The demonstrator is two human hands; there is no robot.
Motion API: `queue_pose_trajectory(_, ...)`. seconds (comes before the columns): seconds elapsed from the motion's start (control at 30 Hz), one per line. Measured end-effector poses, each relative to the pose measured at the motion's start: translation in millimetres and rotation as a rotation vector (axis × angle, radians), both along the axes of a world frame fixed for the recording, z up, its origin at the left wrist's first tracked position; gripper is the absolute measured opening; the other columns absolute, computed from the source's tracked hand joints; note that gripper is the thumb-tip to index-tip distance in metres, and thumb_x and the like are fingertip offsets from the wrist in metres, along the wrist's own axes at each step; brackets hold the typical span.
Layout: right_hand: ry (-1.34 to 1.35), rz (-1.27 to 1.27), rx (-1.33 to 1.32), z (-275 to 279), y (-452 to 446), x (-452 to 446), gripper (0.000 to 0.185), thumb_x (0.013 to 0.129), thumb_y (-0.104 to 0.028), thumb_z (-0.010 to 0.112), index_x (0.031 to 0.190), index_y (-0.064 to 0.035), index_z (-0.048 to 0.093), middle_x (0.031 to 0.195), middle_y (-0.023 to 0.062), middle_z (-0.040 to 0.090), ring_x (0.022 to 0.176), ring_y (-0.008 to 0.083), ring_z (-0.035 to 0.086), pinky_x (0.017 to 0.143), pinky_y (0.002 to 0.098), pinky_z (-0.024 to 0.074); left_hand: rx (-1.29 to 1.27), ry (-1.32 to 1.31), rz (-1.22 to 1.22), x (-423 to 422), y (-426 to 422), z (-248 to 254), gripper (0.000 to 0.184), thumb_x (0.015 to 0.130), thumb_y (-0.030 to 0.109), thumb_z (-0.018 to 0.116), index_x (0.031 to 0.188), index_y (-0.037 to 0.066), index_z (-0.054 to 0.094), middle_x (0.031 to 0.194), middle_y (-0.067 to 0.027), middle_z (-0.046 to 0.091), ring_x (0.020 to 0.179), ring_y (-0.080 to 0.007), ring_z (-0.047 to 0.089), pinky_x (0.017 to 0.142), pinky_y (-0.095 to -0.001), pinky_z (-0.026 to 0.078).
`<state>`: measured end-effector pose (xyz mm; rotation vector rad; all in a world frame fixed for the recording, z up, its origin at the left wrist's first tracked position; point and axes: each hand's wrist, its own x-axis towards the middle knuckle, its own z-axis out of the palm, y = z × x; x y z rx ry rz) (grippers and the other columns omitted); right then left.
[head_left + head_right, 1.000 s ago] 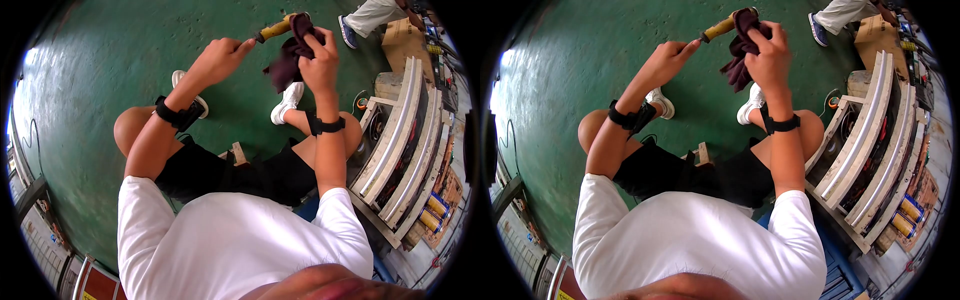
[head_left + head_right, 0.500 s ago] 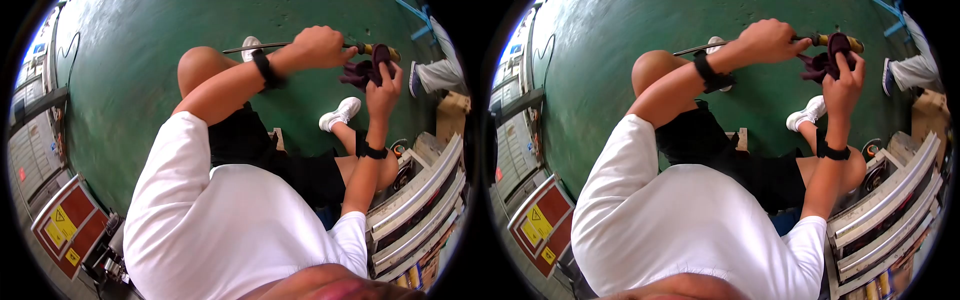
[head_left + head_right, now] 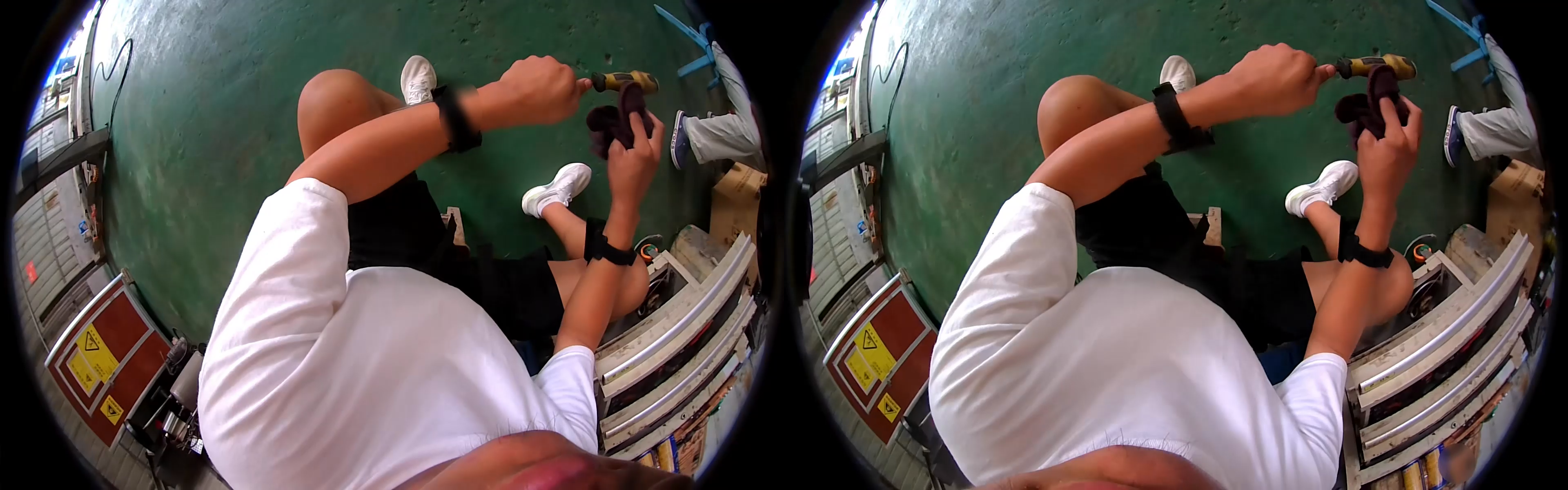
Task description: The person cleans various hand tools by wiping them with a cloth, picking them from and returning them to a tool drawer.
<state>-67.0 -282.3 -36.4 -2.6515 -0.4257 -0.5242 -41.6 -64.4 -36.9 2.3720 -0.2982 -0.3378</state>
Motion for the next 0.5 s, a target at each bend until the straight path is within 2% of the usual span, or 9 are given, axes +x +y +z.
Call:
queue_pose_trajectory(0.07, -0.066, -0.014, -0.027, -2, -11, 7, 0.047, 0.07, 0.004, 0.063, 0.116, 0.0007, 0.068, 0.118, 0.0179, 0.058, 0.111, 0.038, 0.059, 0.096, 0.0436, 0.0486, 0.02, -0.046, 0.041, 2, 2, 5, 0.058, 0.101, 0.048, 0.046, 0.074, 0.002, 0.069, 0.066, -0.0199, 0.065, 0.065, -0.0435, 0.065, 0.06, -0.0506, 0.054)
queue_pose_trajectory(0.13, -0.091, -0.069, -0.028, -1, -19, 9, 0.044, 0.073, 0.002, 0.063, 0.117, 0.0059, 0.065, 0.121, 0.0206, 0.057, 0.114, 0.0389, 0.058, 0.099, 0.0432, 0.0467, 0.032, -0.034, 0.035, 2, 6, 9, 0.057, 0.1, 0.048, 0.046, 0.075, 0.003, 0.07, 0.066, -0.0198, 0.065, 0.066, -0.0435, 0.065, 0.06, -0.0504, 0.054)
queue_pose_trajectory(0.5, -0.121, -0.1, -0.048, 9, -30, 8, 0.044, 0.073, 0.0, 0.065, 0.117, 0.006, 0.065, 0.12, 0.0215, 0.057, 0.113, 0.0409, 0.058, 0.097, 0.0439, 0.0487, 0.059, -0.008, 0.019, 3, 13, 9, 0.059, 0.096, 0.052, 0.047, 0.075, 0.002, 0.071, 0.064, -0.0189, 0.064, 0.063, -0.0413, 0.065, 0.06, -0.0481, 0.055)
